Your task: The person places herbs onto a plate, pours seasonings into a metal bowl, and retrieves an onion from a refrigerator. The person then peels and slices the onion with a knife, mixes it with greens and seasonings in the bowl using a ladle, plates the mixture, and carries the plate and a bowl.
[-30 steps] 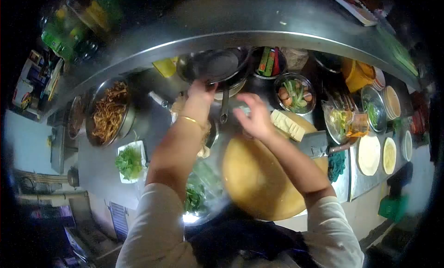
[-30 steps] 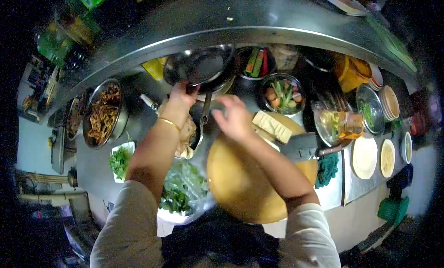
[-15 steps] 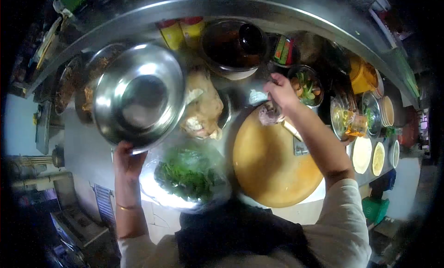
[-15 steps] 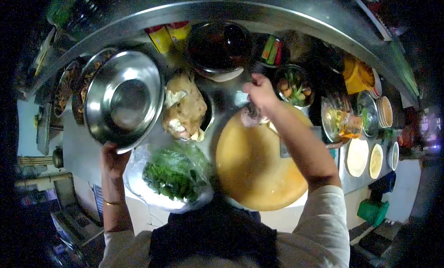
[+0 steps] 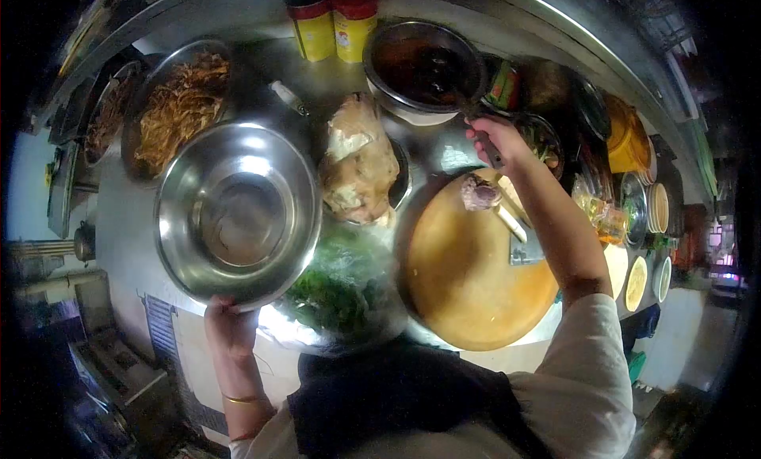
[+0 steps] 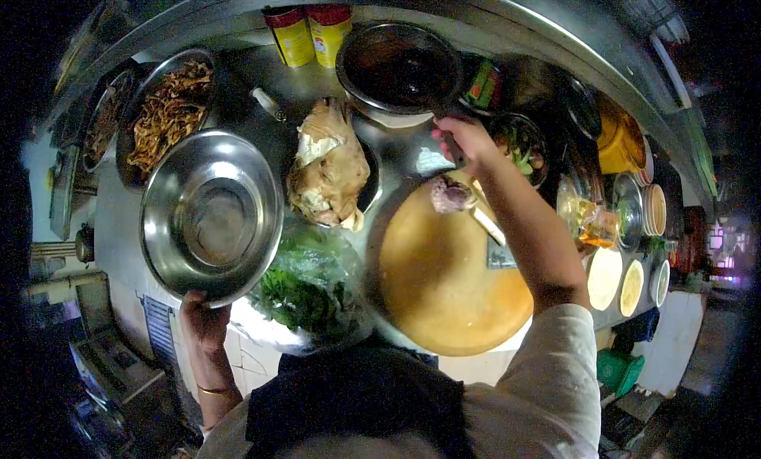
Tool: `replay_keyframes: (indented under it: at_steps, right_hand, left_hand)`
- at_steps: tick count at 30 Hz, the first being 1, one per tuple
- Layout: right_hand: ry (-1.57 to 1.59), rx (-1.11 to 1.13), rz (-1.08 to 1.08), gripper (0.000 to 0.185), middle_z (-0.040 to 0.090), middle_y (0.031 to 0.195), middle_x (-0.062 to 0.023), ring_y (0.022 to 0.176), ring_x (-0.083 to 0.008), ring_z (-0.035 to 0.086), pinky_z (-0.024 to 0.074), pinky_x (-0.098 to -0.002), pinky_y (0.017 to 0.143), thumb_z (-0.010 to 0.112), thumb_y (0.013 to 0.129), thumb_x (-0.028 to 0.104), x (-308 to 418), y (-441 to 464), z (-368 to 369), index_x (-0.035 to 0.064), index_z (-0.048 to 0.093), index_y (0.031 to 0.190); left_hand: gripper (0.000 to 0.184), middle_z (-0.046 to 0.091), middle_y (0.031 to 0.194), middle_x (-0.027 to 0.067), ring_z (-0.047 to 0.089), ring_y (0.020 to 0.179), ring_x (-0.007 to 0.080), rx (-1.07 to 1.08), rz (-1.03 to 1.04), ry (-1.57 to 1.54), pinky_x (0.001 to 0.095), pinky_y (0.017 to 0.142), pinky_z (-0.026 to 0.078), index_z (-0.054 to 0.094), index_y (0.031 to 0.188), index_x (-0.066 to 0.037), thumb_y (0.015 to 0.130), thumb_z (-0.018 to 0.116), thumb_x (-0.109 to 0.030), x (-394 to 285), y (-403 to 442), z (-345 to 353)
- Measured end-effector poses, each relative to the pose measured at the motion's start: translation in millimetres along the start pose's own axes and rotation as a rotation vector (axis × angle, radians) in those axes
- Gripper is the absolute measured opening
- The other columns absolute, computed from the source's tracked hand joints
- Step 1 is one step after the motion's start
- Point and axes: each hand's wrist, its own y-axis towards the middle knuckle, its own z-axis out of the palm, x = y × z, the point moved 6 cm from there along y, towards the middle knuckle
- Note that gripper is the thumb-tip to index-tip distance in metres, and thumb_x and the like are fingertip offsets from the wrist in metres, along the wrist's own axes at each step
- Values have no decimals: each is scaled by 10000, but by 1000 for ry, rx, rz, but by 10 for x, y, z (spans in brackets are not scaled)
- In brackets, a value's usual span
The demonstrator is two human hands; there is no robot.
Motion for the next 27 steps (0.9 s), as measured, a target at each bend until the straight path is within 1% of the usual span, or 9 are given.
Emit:
replay_keyframes:
  at_steps: [3, 4, 8, 9, 13, 18, 19, 25, 27]
  right_hand:
    - [132, 4, 31, 165, 600, 750, -42, 500, -92, 504, 410, -221, 376, 556, 874, 158, 60, -194, 7, 30, 592, 970]
    - [170, 5, 35, 163, 603, 747, -47, 496, -93, 507, 429, -221, 377, 555, 877, 164, 75, -268, -4, 22, 600, 944]
    - [199, 89, 39, 208, 597, 771, -41, 500, -88, 509, 441, -222, 391, 518, 891, 166, 107, -517, -123, 19, 571, 1029]
    - [219, 152, 45, 235, 594, 788, -42, 516, -85, 511, 447, -218, 403, 506, 893, 158, 94, -579, -201, 18, 554, 1076]
    - [430, 339, 13, 305, 583, 814, -66, 524, -88, 515, 460, -201, 421, 486, 892, 146, 249, -1145, -106, -4, 506, 1157]
    - [490, 370, 46, 312, 584, 794, -81, 461, -115, 523, 432, -189, 389, 472, 863, 111, 233, -1996, 78, 8, 494, 1157]
    - [435, 371, 19, 315, 584, 793, -83, 459, -117, 521, 425, -191, 386, 473, 861, 111, 157, -2138, 81, 8, 493, 1157]
    - [-105, 177, -207, 375, 581, 812, -73, 458, -91, 489, 374, -189, 407, 546, 841, 121, -241, -2878, 271, 13, 499, 1197]
    - [-184, 199, -305, 376, 573, 824, -61, 536, -67, 494, 409, -192, 474, 569, 868, 144, -359, -3065, 294, 11, 478, 1208]
  left_hand:
    - [449, 545, 1188, 205, 513, 1135, 341, 25, -22, 4, 484, 1052, 367, 490, 1152, 69, 707, 484, 10, 65, 15, 193]
    - [429, 562, 1145, 198, 533, 1114, 327, 1, -30, -21, 470, 1008, 425, 490, 1152, 70, 727, 493, 9, 75, 80, 108]
    - [439, 574, 1145, 187, 564, 1085, 317, 74, -75, 34, 443, 941, 502, 504, 1152, 49, 715, 531, 16, 232, 127, 426]
    - [395, 575, 1147, 178, 565, 1082, 319, 24, -53, 113, 455, 967, 478, 513, 1130, 44, 739, 532, -3, 288, 86, 579]
    - [408, 562, 1173, 168, 539, 1117, 307, 158, -95, 248, 508, 1020, 407, 504, 1172, 20, 767, 533, -16, 513, 125, 949]
    - [431, 486, 1243, 151, 497, 1148, 321, 190, -123, 213, 527, 1010, 397, 436, 1232, -7, 803, 480, -5, 946, 157, 1201]
    - [428, 495, 1231, 142, 505, 1135, 319, 119, -142, 251, 516, 987, 414, 433, 1229, -10, 803, 478, -6, 1022, 97, 1206]
    - [448, 499, 1230, 144, 508, 1132, 319, 267, -187, 265, 518, 975, 415, 430, 1238, -10, 794, 482, -9, 1290, -204, 946]
    - [457, 497, 1240, 146, 503, 1144, 317, 256, -186, 304, 516, 976, 414, 428, 1244, -8, 790, 481, -10, 1271, -309, 874]
